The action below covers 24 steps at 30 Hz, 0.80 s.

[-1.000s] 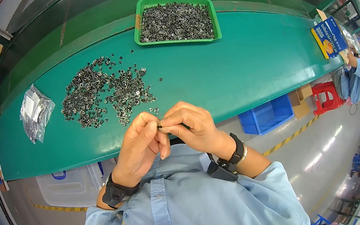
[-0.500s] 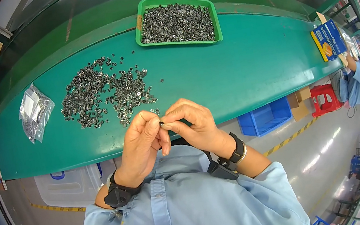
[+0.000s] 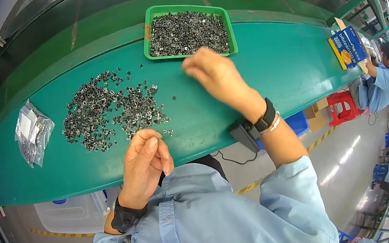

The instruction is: The person picks up a metal clip from the table by hand, holds it with both hands to press its sides together, and places it into a green tray. This sequence is repeated for other metal clips.

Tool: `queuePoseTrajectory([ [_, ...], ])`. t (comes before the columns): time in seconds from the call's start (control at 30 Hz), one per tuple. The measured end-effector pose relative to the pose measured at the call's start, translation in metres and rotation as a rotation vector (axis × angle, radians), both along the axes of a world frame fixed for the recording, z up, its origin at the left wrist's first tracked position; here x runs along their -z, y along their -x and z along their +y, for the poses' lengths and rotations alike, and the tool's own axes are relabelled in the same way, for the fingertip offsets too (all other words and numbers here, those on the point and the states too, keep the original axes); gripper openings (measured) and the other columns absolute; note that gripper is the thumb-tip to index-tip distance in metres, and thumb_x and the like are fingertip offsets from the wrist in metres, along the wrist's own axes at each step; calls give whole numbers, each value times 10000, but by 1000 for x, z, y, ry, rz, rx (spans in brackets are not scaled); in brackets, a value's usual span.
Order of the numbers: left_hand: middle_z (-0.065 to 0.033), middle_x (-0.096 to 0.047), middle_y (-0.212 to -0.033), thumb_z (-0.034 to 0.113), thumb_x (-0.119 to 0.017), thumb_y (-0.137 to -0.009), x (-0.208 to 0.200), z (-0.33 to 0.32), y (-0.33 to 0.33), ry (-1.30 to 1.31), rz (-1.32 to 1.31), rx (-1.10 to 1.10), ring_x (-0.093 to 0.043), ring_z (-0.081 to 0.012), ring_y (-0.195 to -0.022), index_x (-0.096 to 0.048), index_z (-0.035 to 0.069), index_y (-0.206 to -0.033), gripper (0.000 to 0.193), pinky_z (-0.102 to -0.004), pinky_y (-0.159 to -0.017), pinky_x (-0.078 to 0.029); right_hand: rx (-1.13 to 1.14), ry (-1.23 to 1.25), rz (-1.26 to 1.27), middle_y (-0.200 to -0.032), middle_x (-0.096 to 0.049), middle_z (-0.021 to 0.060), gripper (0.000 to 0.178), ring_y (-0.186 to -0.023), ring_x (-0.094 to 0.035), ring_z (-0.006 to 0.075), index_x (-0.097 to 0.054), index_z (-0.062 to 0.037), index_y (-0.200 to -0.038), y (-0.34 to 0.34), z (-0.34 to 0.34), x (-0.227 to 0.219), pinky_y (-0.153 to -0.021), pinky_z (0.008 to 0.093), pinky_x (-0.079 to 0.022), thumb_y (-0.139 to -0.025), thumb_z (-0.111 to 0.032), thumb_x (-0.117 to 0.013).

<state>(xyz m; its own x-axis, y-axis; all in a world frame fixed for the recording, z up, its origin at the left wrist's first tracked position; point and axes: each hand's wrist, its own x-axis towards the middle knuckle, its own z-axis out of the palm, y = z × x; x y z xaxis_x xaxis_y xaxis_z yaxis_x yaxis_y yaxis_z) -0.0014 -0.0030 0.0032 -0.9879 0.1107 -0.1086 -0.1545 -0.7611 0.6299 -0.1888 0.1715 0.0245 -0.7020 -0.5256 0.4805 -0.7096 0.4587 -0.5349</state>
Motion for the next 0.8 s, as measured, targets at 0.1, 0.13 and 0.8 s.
queuePoseTrajectory([
  [0.1, -72, -564, -743, 177, -451, -967, 1, -2, 2, -18, -1, 20, -538, -136, -583, -468, 42, -1037, 153, -260, -506, -438, -167, -219, -65, -886, -600, 65, 140, -867, -576, 229, -633, -55, -920, -21, -4, 4, -765, 327, -464, -788, -100, -643],
  [0.13, -73, -564, -743, 175, -452, -967, 2, -2, 2, -25, 1, 29, -539, -138, -584, -468, 41, -1037, 153, -262, -507, -440, -180, -239, -70, -874, -595, 63, 142, -862, -569, 239, -635, -61, -911, -25, -8, 4, -759, 332, -461, -778, -104, -651],
  [0.8, -78, -589, -821, 212, -505, -948, -7, 8, -4, 93, -63, 67, -547, -128, -600, -498, 11, -1047, 224, -254, -511, -435, -322, -69, 64, -822, -588, 35, 224, -733, -562, 227, -603, -86, -840, -105, -7, -27, -631, 334, -435, -665, -97, -742],
])
